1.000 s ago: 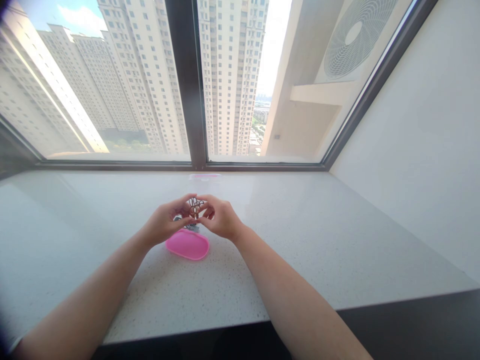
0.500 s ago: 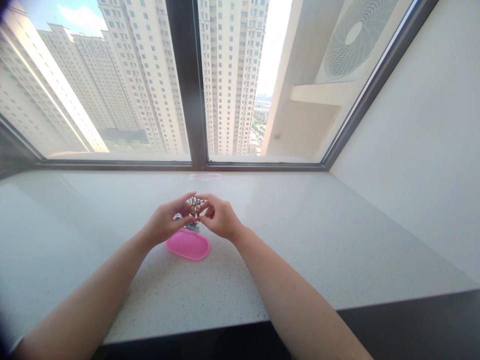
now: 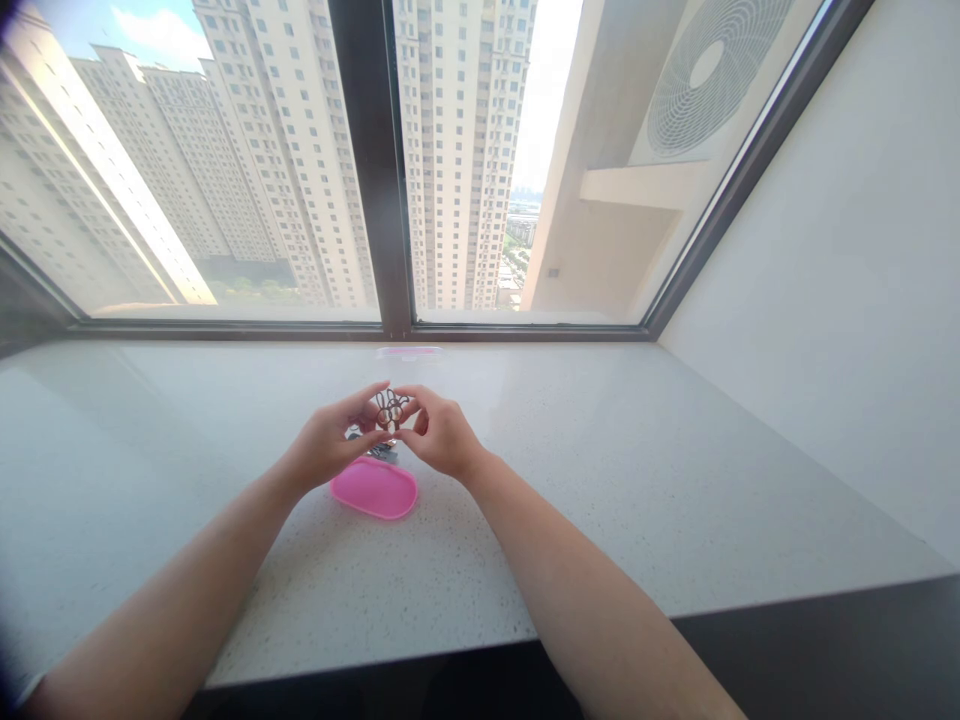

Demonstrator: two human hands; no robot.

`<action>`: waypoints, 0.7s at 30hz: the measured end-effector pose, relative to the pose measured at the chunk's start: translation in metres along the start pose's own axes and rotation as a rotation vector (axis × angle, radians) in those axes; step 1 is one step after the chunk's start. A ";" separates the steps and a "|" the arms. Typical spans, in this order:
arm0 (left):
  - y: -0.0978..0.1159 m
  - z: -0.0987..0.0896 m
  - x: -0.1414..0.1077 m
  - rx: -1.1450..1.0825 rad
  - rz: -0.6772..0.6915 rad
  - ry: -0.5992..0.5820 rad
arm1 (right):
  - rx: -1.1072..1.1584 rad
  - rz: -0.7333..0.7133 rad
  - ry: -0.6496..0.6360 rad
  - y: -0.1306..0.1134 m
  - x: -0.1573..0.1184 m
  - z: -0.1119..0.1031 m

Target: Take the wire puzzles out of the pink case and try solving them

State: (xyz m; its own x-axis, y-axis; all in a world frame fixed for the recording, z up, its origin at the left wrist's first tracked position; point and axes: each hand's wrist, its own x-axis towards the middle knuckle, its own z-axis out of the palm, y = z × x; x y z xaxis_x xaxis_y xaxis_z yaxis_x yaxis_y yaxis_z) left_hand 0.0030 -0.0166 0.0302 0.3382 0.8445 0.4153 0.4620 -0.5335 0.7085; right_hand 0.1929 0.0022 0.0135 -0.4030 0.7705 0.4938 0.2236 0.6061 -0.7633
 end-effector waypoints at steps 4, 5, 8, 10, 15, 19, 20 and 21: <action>-0.001 0.000 0.000 0.018 -0.004 0.010 | -0.050 0.015 0.033 0.000 0.001 -0.001; -0.001 0.000 0.000 0.030 -0.005 0.016 | -0.059 0.021 0.042 0.000 0.001 -0.002; -0.001 -0.001 0.001 0.069 -0.017 0.051 | -0.079 0.050 0.083 0.001 0.002 -0.002; -0.001 -0.002 0.001 0.085 -0.029 0.075 | -0.090 0.072 0.118 0.002 0.002 -0.002; -0.004 -0.004 0.003 0.092 -0.055 0.160 | -0.139 0.110 0.216 0.006 0.004 -0.004; -0.010 -0.005 0.004 0.080 -0.083 0.242 | -0.166 0.137 0.291 0.009 0.006 -0.006; -0.011 -0.005 0.004 0.077 -0.089 0.258 | -0.170 0.141 0.307 0.010 0.006 -0.007; -0.012 -0.005 0.004 0.074 -0.094 0.271 | -0.171 0.143 0.321 0.011 0.006 -0.007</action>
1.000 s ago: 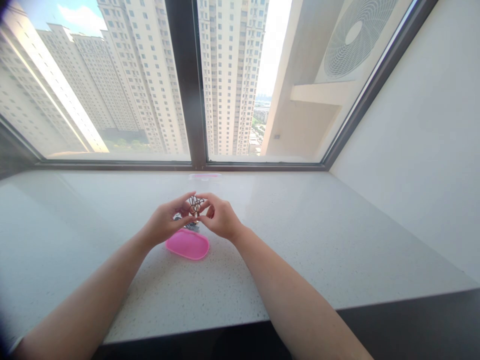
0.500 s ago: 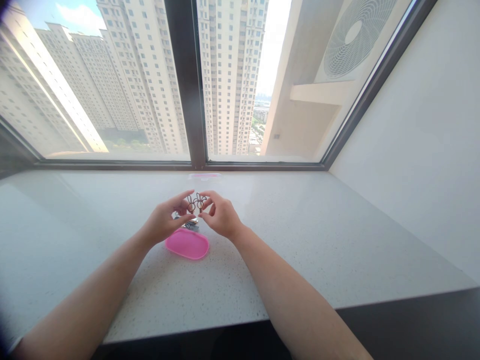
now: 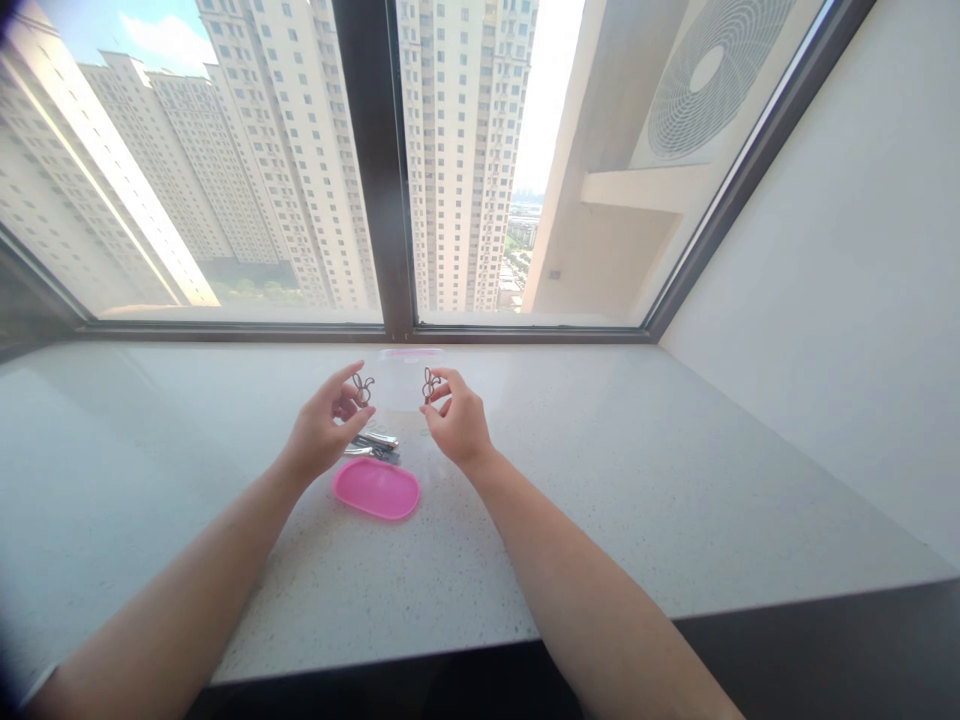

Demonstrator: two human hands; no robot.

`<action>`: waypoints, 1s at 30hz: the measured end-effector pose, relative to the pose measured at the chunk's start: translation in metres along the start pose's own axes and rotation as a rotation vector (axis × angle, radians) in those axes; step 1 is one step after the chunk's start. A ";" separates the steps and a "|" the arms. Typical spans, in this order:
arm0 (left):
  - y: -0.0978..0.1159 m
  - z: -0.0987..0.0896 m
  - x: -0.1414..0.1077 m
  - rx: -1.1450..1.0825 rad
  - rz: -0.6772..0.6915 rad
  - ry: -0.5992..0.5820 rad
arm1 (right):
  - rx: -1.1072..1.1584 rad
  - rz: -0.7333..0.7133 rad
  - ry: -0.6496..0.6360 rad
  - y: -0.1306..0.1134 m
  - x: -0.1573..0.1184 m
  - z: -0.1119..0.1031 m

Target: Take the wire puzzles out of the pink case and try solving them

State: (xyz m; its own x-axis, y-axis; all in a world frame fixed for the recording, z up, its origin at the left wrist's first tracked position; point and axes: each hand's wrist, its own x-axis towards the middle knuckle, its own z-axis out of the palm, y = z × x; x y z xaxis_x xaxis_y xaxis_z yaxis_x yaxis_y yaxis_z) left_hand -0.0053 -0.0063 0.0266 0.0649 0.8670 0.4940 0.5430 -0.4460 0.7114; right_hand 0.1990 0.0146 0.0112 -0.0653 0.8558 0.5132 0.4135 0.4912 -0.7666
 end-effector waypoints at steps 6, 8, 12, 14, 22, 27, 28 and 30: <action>0.001 0.000 -0.001 -0.016 -0.011 0.035 | 0.004 0.006 0.035 0.004 0.000 0.001; 0.001 0.000 -0.001 -0.013 -0.012 0.030 | 0.003 0.012 0.036 0.004 0.000 0.001; 0.002 0.001 -0.001 -0.005 -0.014 0.024 | 0.018 0.024 0.032 0.003 0.000 0.001; 0.003 0.001 -0.001 -0.010 -0.018 0.018 | 0.052 0.041 0.010 0.002 0.000 0.001; 0.004 0.002 -0.002 -0.059 -0.013 -0.028 | 0.142 0.062 -0.057 0.000 -0.002 0.003; 0.003 0.003 -0.002 -0.063 -0.021 -0.031 | 0.139 0.061 -0.063 0.002 -0.002 0.004; 0.003 0.003 -0.002 -0.063 -0.020 -0.031 | 0.140 0.058 -0.063 0.002 -0.002 0.004; 0.003 0.004 -0.002 -0.061 -0.019 -0.035 | 0.146 0.050 -0.058 0.003 -0.002 0.004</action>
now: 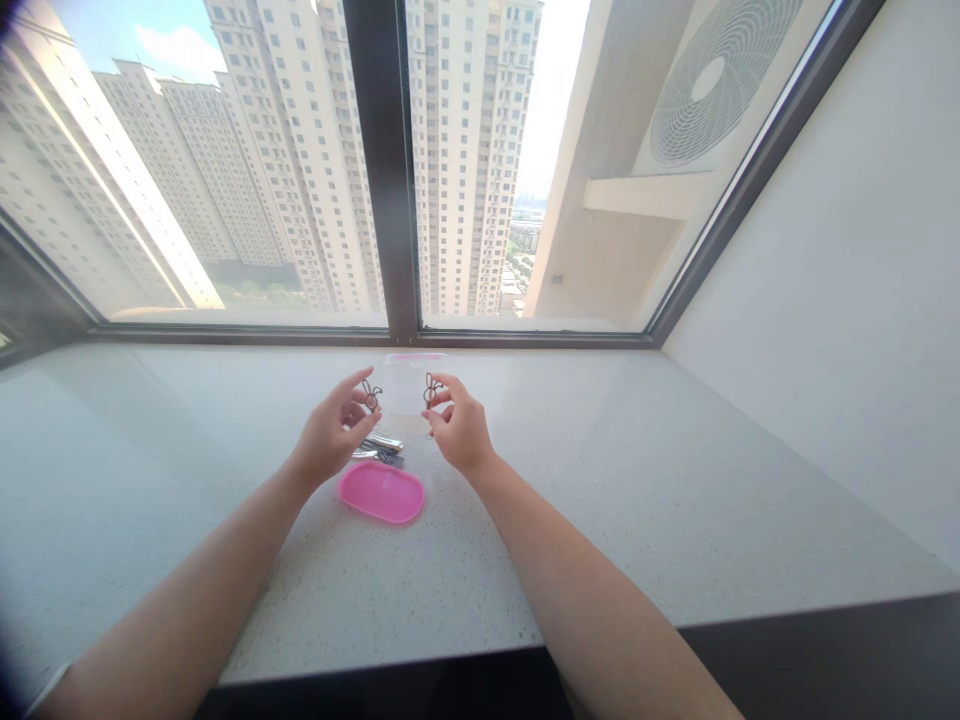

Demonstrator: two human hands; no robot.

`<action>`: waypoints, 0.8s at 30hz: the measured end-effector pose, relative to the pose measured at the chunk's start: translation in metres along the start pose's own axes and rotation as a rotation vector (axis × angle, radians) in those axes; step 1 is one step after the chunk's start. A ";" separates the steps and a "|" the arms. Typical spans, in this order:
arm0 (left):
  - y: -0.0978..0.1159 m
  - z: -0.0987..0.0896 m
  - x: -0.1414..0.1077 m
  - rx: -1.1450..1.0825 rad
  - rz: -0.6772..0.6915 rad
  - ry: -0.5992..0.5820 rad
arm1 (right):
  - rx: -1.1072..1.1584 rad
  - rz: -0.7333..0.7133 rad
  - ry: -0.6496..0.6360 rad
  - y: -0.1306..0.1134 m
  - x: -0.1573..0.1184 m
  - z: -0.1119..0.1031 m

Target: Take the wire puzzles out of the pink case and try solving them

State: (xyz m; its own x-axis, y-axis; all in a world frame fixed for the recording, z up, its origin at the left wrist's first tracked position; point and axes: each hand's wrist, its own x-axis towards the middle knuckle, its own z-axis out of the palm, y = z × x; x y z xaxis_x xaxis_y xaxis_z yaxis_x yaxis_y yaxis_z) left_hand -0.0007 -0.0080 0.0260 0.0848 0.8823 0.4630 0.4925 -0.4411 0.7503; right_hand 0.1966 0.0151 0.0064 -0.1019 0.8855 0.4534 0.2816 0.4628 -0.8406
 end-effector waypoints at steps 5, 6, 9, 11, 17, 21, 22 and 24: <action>-0.001 0.000 0.000 0.000 0.005 -0.001 | 0.018 -0.009 0.002 0.001 0.000 0.001; -0.001 0.001 0.000 0.000 0.007 -0.001 | 0.023 -0.007 0.002 0.001 0.000 0.002; 0.000 0.000 0.000 -0.004 0.007 -0.004 | 0.050 0.001 -0.001 0.001 0.000 0.003; 0.000 0.000 -0.001 -0.010 0.007 -0.003 | 0.077 0.010 -0.012 0.000 -0.001 0.003; 0.000 0.000 -0.001 -0.022 0.019 -0.012 | 0.195 0.080 -0.047 -0.002 0.000 0.005; 0.000 0.000 -0.001 -0.002 0.023 -0.020 | 0.299 0.161 -0.069 -0.001 0.002 0.006; 0.000 0.000 -0.001 0.004 0.023 -0.022 | 0.316 0.174 -0.072 -0.001 0.002 0.007; 0.001 0.000 -0.001 0.011 0.025 -0.027 | 0.342 0.189 -0.073 -0.001 0.002 0.007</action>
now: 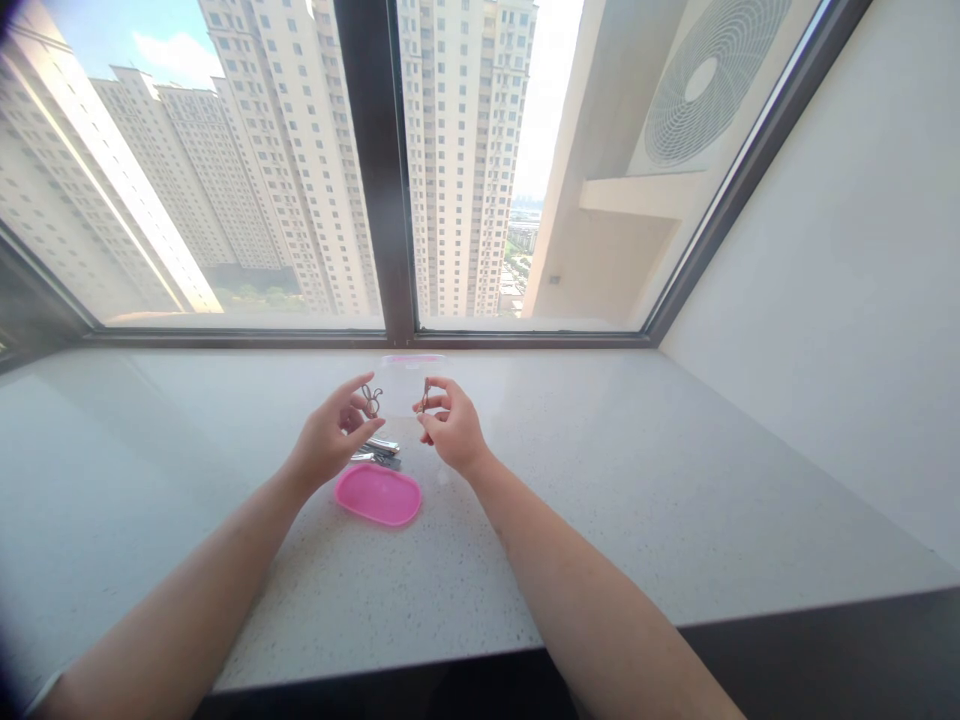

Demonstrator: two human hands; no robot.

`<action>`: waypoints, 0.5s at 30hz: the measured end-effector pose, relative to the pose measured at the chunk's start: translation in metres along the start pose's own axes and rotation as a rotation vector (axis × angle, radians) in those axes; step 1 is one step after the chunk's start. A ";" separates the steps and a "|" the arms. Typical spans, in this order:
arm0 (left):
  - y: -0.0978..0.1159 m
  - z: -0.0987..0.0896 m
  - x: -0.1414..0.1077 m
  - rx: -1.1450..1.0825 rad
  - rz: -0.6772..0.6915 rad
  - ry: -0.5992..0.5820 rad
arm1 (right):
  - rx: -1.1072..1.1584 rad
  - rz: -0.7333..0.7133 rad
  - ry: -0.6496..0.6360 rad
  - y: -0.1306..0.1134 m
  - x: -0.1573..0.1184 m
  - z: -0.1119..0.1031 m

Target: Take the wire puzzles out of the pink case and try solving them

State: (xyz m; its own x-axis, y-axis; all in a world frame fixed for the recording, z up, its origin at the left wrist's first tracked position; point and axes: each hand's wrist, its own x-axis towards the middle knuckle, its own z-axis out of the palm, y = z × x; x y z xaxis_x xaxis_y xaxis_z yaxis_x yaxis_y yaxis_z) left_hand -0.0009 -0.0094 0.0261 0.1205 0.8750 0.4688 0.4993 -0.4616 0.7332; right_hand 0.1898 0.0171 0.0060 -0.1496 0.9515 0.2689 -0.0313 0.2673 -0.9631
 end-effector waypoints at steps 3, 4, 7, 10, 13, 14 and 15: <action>0.001 0.000 0.000 0.000 0.006 -0.009 | 0.030 0.007 -0.005 -0.001 0.000 0.000; 0.001 -0.001 0.000 0.000 0.007 -0.010 | 0.040 0.012 -0.012 -0.002 0.000 -0.001; 0.001 -0.001 0.000 0.000 0.010 -0.005 | 0.087 0.045 -0.055 -0.004 -0.001 -0.001; 0.001 -0.001 0.000 -0.005 0.012 0.003 | 0.140 0.083 -0.101 -0.005 -0.001 -0.001; 0.001 0.000 0.000 -0.012 0.009 0.007 | 0.177 0.095 -0.137 -0.005 0.000 -0.002; 0.001 0.000 -0.001 -0.016 0.009 0.006 | 0.189 0.094 -0.146 -0.005 0.000 -0.002; 0.001 0.000 -0.001 -0.021 0.010 0.007 | 0.205 0.094 -0.153 -0.005 0.000 -0.003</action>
State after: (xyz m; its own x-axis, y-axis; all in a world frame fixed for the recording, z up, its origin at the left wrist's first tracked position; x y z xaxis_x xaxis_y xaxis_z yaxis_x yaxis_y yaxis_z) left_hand -0.0003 -0.0106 0.0267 0.1192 0.8695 0.4794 0.4802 -0.4731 0.7387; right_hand 0.1925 0.0163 0.0108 -0.3084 0.9325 0.1882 -0.2067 0.1274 -0.9701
